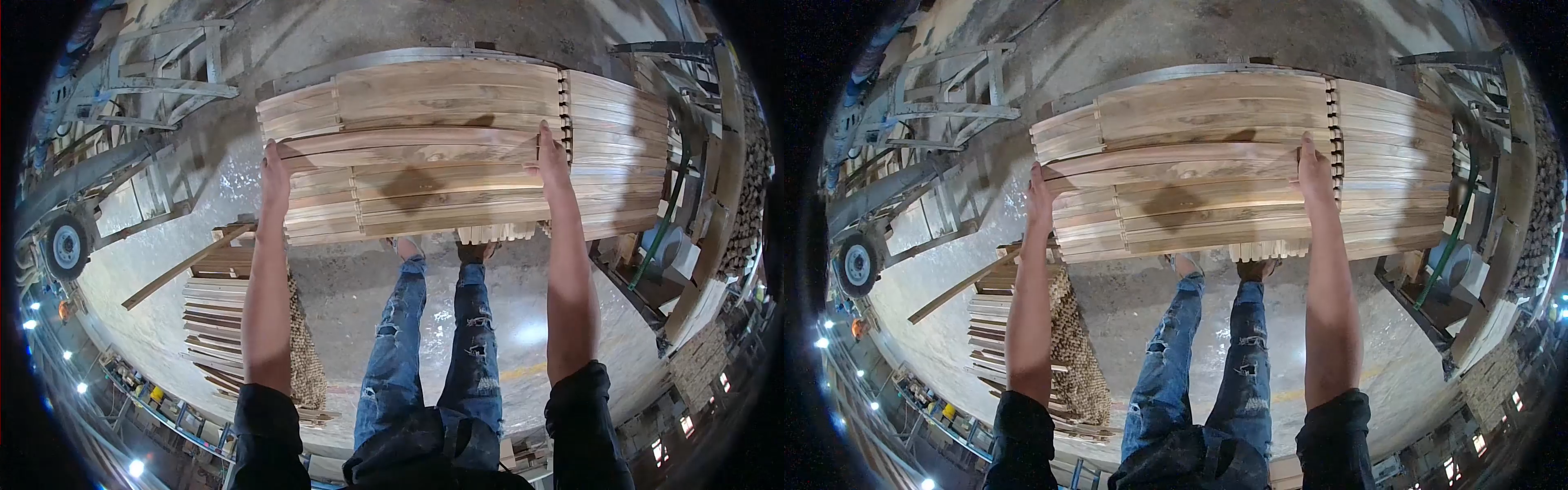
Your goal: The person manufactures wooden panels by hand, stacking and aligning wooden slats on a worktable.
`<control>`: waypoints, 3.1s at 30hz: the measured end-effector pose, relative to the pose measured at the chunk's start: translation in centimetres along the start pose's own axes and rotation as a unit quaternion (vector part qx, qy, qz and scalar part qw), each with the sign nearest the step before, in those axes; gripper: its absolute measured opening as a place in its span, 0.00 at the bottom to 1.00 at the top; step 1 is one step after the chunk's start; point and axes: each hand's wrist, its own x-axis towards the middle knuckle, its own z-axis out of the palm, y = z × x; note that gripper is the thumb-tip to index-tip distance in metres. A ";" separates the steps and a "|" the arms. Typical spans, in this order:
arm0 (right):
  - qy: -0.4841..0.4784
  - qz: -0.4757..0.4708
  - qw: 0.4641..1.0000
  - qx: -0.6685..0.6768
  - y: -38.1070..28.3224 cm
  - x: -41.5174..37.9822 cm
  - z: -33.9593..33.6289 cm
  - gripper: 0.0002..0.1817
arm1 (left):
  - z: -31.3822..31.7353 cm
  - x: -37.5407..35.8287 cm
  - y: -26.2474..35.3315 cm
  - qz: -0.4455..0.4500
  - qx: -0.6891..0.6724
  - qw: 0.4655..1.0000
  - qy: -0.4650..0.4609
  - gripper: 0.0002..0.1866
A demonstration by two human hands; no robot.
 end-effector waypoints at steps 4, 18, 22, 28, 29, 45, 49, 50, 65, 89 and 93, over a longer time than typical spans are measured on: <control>0.036 -0.046 0.998 0.036 0.5 -1.7 0.1 0.39 | -0.1 -2.3 0.3 0.025 -0.025 0.999 0.002 0.39; 0.047 0.031 0.997 0.056 20.6 -12.6 -6.4 0.27 | -2.8 -19.1 -15.0 -0.043 0.114 0.991 0.060 0.35; 0.091 -0.025 0.993 0.077 25.9 -8.1 -5.4 0.23 | 0.5 -17.1 -18.0 -0.080 0.066 0.995 0.000 0.34; 0.098 0.018 0.986 0.131 26.2 -4.0 -5.0 0.23 | 4.0 -15.1 -17.6 -0.063 0.032 0.997 0.006 0.33; 0.095 0.035 0.982 0.157 26.3 -3.8 -4.8 0.23 | 3.9 -14.2 -18.4 -0.066 0.005 0.998 -0.007 0.32; 0.013 0.066 0.781 0.620 25.7 -8.5 -0.3 0.26 | 6.7 -13.0 -18.6 -0.074 -0.033 0.995 0.063 0.28; 0.037 0.077 0.777 0.624 24.6 -8.1 0.1 0.24 | 6.7 -13.9 -16.5 -0.122 0.041 0.991 0.043 0.22; 0.036 0.077 0.777 0.624 24.2 -7.8 0.0 0.24 | 6.6 -13.8 -16.7 -0.122 0.059 0.990 0.031 0.21; 0.018 0.059 0.768 0.637 20.7 -6.9 -0.7 0.23 | 5.7 -13.6 -17.6 -0.115 -0.055 0.992 0.009 0.12; -0.163 0.258 0.773 0.556 19.6 -12.7 9.3 0.35 | 5.3 -14.8 -17.6 -0.120 -0.137 0.983 -0.005 0.22; -0.068 -0.011 0.988 0.139 18.7 -15.2 -2.4 0.26 | 7.5 -16.0 -15.5 -0.121 -0.131 0.984 0.023 0.19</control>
